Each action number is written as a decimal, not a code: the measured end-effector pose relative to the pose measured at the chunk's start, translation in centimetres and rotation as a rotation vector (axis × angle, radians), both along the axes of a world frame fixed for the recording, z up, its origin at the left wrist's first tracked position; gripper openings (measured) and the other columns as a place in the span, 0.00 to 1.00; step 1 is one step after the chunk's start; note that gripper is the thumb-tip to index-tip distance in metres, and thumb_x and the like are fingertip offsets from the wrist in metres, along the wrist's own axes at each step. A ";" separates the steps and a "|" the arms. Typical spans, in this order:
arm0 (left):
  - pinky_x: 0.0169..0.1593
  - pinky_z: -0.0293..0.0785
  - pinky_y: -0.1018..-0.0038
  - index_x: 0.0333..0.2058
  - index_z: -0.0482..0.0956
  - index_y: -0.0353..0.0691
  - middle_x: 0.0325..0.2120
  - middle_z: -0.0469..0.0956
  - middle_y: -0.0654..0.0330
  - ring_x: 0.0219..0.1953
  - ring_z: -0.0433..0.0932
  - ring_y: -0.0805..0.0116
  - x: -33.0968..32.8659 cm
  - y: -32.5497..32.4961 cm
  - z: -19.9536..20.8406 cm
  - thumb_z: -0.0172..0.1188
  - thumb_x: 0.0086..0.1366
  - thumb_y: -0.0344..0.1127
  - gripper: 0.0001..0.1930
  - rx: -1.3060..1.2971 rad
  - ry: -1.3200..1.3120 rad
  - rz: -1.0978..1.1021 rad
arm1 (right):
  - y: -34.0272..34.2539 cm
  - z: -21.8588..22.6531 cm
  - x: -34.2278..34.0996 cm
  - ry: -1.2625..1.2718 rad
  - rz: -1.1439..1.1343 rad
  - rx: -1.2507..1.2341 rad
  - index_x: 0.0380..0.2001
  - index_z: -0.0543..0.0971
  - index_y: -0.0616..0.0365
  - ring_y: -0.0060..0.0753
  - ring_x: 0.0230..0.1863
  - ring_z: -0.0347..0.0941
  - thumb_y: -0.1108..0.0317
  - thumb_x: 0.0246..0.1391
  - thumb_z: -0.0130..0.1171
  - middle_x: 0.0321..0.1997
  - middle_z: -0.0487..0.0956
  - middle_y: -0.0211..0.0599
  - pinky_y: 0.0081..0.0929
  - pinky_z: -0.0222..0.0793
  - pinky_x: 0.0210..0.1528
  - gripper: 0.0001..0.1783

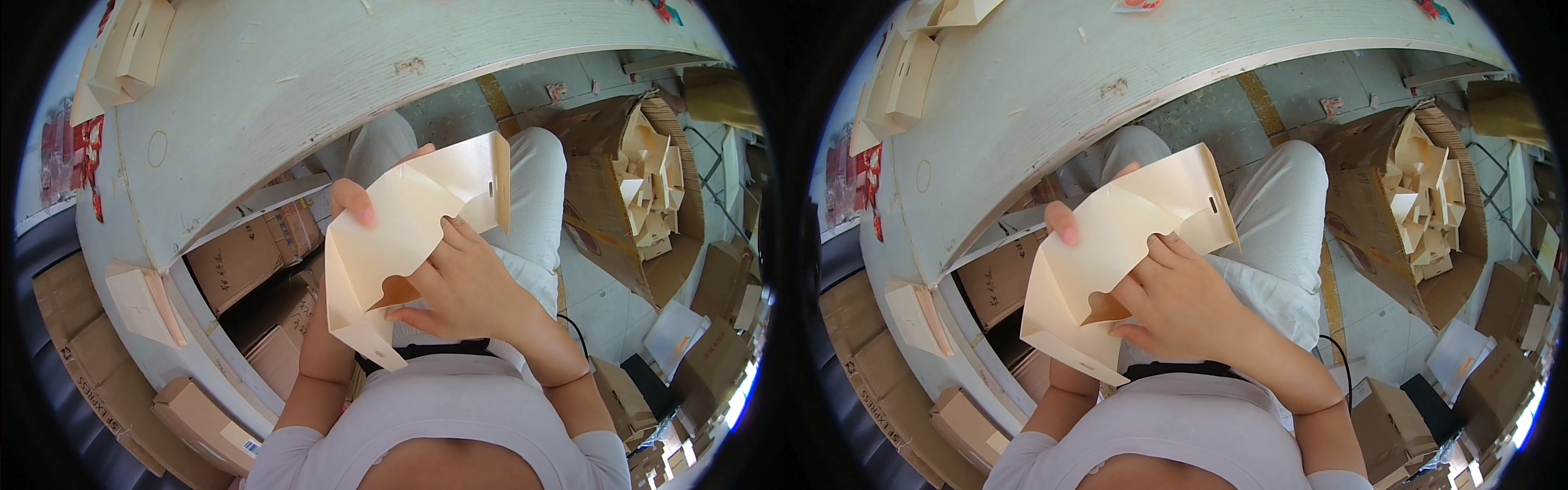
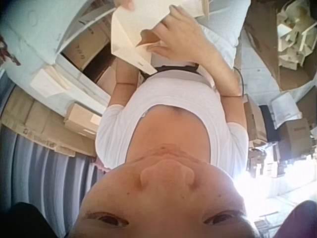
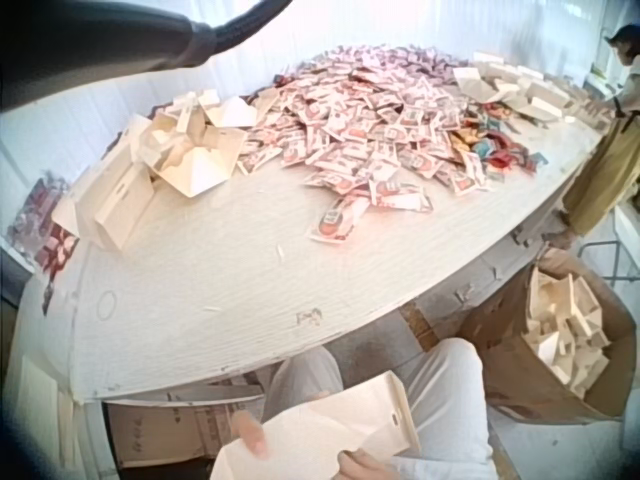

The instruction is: The person picks up flat cardboard templates from a stack, folds the sides upward by hand, and tucks the tabs into pre-cut slots to assemble small boxes.

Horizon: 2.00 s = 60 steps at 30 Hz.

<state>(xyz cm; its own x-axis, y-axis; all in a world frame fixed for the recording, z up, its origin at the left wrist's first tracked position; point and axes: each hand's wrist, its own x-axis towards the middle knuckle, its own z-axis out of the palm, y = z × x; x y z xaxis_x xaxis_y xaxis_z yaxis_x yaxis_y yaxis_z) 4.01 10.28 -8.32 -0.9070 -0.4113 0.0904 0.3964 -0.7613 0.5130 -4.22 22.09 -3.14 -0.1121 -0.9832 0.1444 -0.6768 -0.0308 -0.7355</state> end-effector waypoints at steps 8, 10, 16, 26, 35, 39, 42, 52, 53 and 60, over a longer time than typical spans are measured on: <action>0.54 0.59 0.54 0.30 0.64 0.55 0.56 0.50 0.41 0.57 0.53 0.41 -0.5 0.2 0.9 0.58 0.47 0.42 0.13 -0.058 -0.077 0.090 | 0.2 0.5 -0.1 -0.001 -0.012 0.027 0.37 0.72 0.54 0.45 0.44 0.63 0.57 0.31 0.64 0.40 0.68 0.39 0.37 0.56 0.52 0.26; 0.54 0.59 0.55 0.31 0.64 0.55 0.56 0.50 0.41 0.57 0.53 0.41 -0.5 0.5 1.3 0.61 0.42 0.45 0.18 -0.059 -0.103 0.113 | 0.3 0.5 -0.4 -0.011 0.029 0.026 0.34 0.75 0.47 0.45 0.44 0.62 0.57 0.31 0.64 0.41 0.68 0.38 0.38 0.55 0.54 0.21; 0.55 0.58 0.58 0.35 0.63 0.54 0.57 0.49 0.40 0.57 0.53 0.43 -0.2 1.3 2.0 0.70 0.30 0.53 0.33 -0.076 -0.166 0.146 | 0.2 0.3 -0.1 0.029 -0.037 0.046 0.23 0.77 0.41 0.45 0.44 0.63 0.57 0.31 0.64 0.38 0.69 0.33 0.37 0.54 0.56 0.11; 0.51 0.63 0.65 0.44 0.57 0.51 0.52 0.57 0.45 0.52 0.62 0.52 1.6 -0.2 -1.0 0.74 0.28 0.53 0.44 -0.336 -0.103 0.047 | 0.0 0.2 -0.8 -0.071 0.054 0.101 0.23 0.76 0.46 0.40 0.40 0.64 0.63 0.31 0.64 0.34 0.70 0.34 0.32 0.60 0.49 0.10; 0.48 0.66 0.68 0.47 0.53 0.46 0.46 0.61 0.51 0.48 0.65 0.60 0.8 -0.3 -0.1 0.73 0.36 0.42 0.43 -0.274 -0.068 0.148 | 0.2 0.3 -1.5 -0.124 0.003 -0.111 0.29 0.74 0.62 0.44 0.39 0.69 0.72 0.34 0.59 0.37 0.71 0.45 0.34 0.65 0.46 0.13; 0.48 0.67 0.68 0.49 0.54 0.49 0.48 0.60 0.49 0.50 0.64 0.58 0.9 -0.9 -0.6 0.69 0.41 0.40 0.38 -0.306 -0.074 0.170 | 2.7 0.5 -3.6 -0.201 -0.205 -0.306 0.36 0.73 0.65 0.44 0.43 0.70 0.71 0.36 0.60 0.44 0.72 0.50 0.38 0.65 0.47 0.19; 0.45 0.69 0.70 0.47 0.55 0.49 0.45 0.60 0.51 0.46 0.65 0.61 0.0 -1.0 -0.5 0.67 0.44 0.34 0.34 -0.388 -0.043 0.163 | 2.7 -0.3 -4.2 -0.141 -0.386 -0.379 0.49 0.64 0.66 0.47 0.46 0.69 0.62 0.36 0.65 0.47 0.70 0.52 0.35 0.63 0.49 0.36; 0.42 0.65 0.74 0.39 0.59 0.45 0.38 0.61 0.56 0.40 0.64 0.68 -1.4 1.5 1.2 0.56 0.31 0.23 0.30 -0.176 -0.149 0.294 | 1.4 -3.8 -0.2 -0.221 -0.394 -0.119 0.51 0.58 0.68 0.50 0.41 0.71 0.74 0.44 0.52 0.48 0.69 0.53 0.33 0.68 0.42 0.29; 0.42 0.65 0.74 0.39 0.58 0.46 0.38 0.60 0.57 0.40 0.64 0.67 -1.3 1.6 1.2 0.55 0.31 0.24 0.30 -0.197 -0.160 0.309 | 1.2 -3.7 0.1 -0.234 -0.418 -0.149 0.50 0.59 0.68 0.50 0.41 0.72 0.76 0.44 0.51 0.48 0.69 0.53 0.33 0.68 0.41 0.28; 0.43 0.66 0.72 0.37 0.58 0.46 0.37 0.60 0.57 0.40 0.64 0.66 -1.4 1.3 1.1 0.53 0.31 0.24 0.28 -0.246 -0.124 0.280 | 1.9 -3.9 -3.1 -0.809 -0.061 -0.011 0.57 0.54 0.62 0.43 0.53 0.62 0.64 0.54 0.44 0.55 0.63 0.46 0.29 0.56 0.54 0.29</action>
<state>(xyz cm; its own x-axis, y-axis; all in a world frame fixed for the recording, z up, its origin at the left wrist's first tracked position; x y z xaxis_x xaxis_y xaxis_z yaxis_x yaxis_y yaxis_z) 2.57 11.63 -7.22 -0.7732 -0.6238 0.1138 0.4947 -0.4811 0.7237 -7.28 24.02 -7.01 -0.2396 -0.9709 0.0050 0.0634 -0.0208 -0.9978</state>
